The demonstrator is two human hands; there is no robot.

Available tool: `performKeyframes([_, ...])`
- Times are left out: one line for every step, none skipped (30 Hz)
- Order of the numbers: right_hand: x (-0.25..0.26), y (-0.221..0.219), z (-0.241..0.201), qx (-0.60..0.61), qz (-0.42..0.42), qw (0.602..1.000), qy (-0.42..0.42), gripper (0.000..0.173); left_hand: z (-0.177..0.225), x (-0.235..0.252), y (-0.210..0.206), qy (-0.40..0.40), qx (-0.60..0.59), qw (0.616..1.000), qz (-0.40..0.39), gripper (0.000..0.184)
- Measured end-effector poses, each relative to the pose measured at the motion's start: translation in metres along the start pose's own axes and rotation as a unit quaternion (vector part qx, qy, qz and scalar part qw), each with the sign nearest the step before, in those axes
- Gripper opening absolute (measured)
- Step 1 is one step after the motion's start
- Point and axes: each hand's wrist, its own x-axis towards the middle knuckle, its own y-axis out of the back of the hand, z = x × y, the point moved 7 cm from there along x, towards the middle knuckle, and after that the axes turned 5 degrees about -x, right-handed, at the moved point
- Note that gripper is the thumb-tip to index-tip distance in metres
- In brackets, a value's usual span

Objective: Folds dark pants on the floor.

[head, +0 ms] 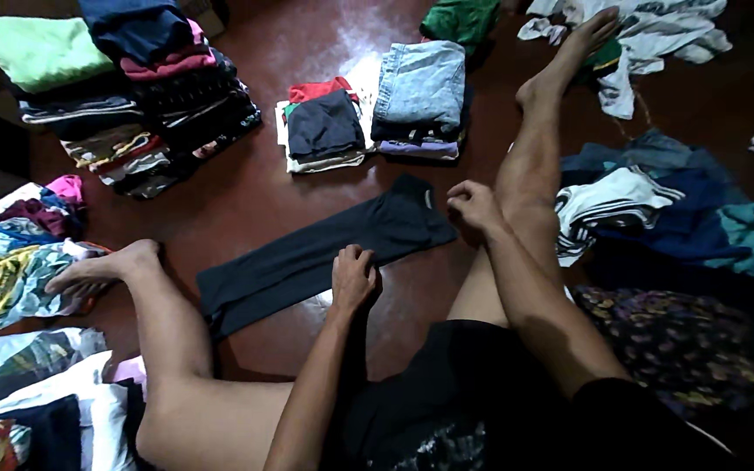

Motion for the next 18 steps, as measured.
performKeyframes([-0.005, -0.012, -0.003, -0.036, -0.046, 0.998, 0.010, 0.019, 0.000, 0.000, -0.007, 0.004, 0.005, 1.000, -0.027, 0.029])
performKeyframes([-0.011, -0.027, -0.006, -0.076, -0.085, 0.993, 0.022, 0.019, 0.000, -0.001, -0.014, 0.012, 0.010, 0.998, -0.054, 0.031])
performKeyframes([-0.017, -0.041, -0.009, -0.113, -0.110, 0.987, 0.031, 0.019, 0.000, -0.002, -0.020, 0.023, 0.013, 0.997, -0.077, 0.032])
performKeyframes([-0.021, -0.053, -0.011, -0.139, -0.123, 0.982, 0.035, 0.018, 0.000, -0.003, -0.023, 0.034, 0.013, 0.995, -0.089, 0.033])
performKeyframes([-0.022, -0.058, -0.015, -0.149, -0.122, 0.981, 0.037, 0.018, 0.002, -0.004, -0.022, 0.041, 0.012, 0.995, -0.086, 0.034])
performKeyframes([-0.019, -0.059, -0.020, -0.144, -0.114, 0.982, 0.036, 0.018, 0.006, -0.003, -0.017, 0.044, 0.006, 0.997, -0.069, 0.033])
performKeyframes([-0.012, -0.056, -0.026, -0.132, -0.095, 0.986, 0.036, 0.018, 0.010, -0.002, -0.008, 0.048, -0.004, 0.998, -0.044, 0.032])
performKeyframes([-0.002, -0.053, -0.033, -0.117, -0.073, 0.990, 0.038, 0.019, 0.010, 0.001, -0.001, 0.059, -0.011, 0.998, -0.014, 0.030])
performKeyframes([0.009, -0.050, -0.040, -0.104, -0.056, 0.992, 0.040, 0.020, 0.008, 0.007, 0.006, 0.081, -0.017, 0.997, 0.005, 0.030])
performKeyframes([0.020, -0.050, -0.045, -0.094, -0.045, 0.994, 0.037, 0.023, 0.005, 0.012, 0.014, 0.116, -0.022, 0.993, 0.004, 0.032])
performKeyframes([0.029, -0.052, -0.048, -0.085, -0.040, 0.995, 0.031, 0.026, 0.005, 0.018, 0.024, 0.162, -0.036, 0.986, -0.029, 0.034])
performKeyframes([0.039, -0.056, -0.049, -0.079, -0.039, 0.996, 0.020, 0.029, 0.005, 0.023, 0.030, 0.192, -0.047, 0.978, -0.058, 0.036])
performKeyframes([0.047, -0.063, -0.048, -0.077, -0.044, 0.996, 0.008, 0.032, -0.001, 0.027, 0.028, 0.196, -0.047, 0.978, -0.059, 0.036])
performKeyframes([0.056, -0.070, -0.045, -0.079, -0.054, 0.995, -0.001, 0.037, -0.012, 0.031, 0.018, 0.177, -0.038, 0.983, -0.037, 0.035])
performKeyframes([0.062, -0.078, -0.043, -0.080, -0.065, 0.995, -0.004, 0.040, -0.018, 0.034, 0.010, 0.162, -0.034, 0.986, -0.032, 0.035])
performKeyframes([0.066, -0.083, -0.043, -0.082, -0.073, 0.994, -0.004, 0.040, -0.021, 0.036, 0.005, 0.153, -0.034, 0.987, -0.041, 0.035])
performKeyframes([0.068, -0.086, -0.044, -0.082, -0.073, 0.994, -0.001, 0.038, -0.022, 0.036, 0.002, 0.149, -0.035, 0.987, -0.052, 0.036])
performKeyframes([0.066, -0.085, -0.045, -0.078, -0.071, 0.994, 0.001, 0.034, -0.021, 0.033, 0.002, 0.150, -0.038, 0.986, -0.060, 0.037])
